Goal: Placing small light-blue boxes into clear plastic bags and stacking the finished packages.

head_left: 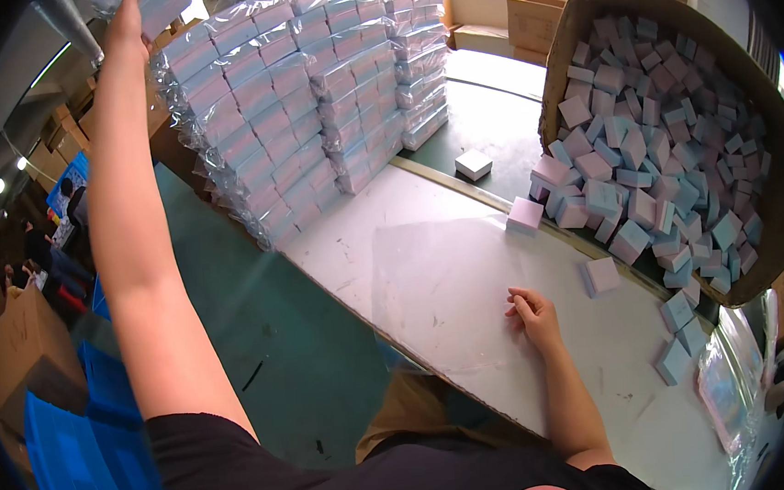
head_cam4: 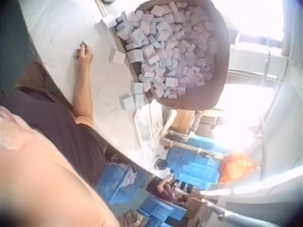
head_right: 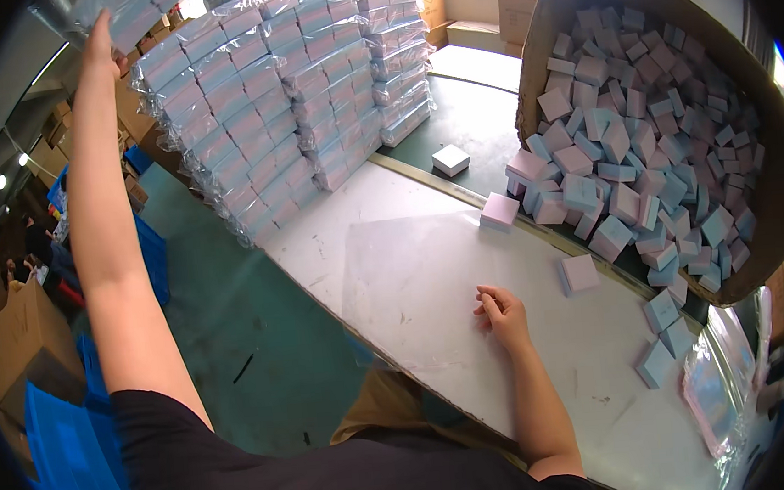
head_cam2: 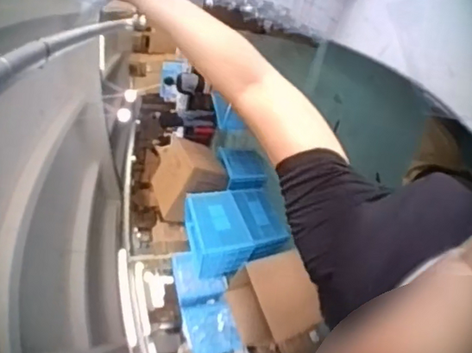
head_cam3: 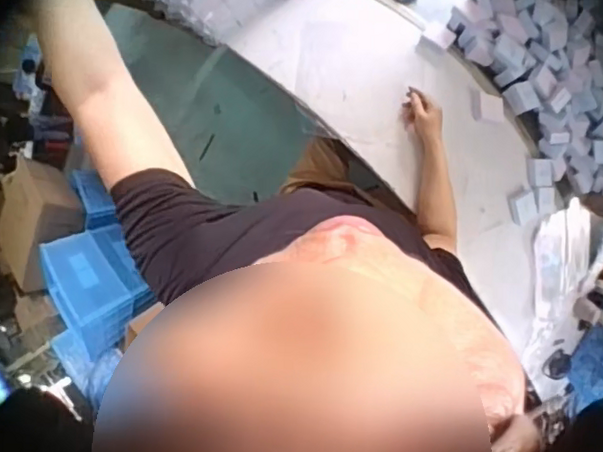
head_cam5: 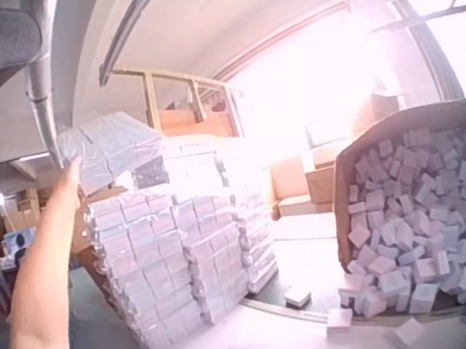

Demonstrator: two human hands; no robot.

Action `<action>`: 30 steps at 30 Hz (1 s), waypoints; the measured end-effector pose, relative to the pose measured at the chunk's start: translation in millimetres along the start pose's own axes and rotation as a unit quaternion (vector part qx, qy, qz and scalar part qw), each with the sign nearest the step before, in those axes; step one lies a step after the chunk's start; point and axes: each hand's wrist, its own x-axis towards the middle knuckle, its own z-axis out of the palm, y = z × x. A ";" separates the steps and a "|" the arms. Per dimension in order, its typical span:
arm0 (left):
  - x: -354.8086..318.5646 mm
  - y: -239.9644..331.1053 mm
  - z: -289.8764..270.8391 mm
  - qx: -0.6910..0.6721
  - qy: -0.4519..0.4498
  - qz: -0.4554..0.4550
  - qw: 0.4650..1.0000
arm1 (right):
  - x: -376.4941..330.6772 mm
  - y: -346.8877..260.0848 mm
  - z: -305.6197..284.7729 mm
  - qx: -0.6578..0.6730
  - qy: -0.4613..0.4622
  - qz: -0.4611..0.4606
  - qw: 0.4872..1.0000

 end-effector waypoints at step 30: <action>-571.2 -311.1 9.6 0.224 -0.544 0.129 0.798 | -38.0 -18.2 46.9 -0.405 -0.080 -0.314 0.855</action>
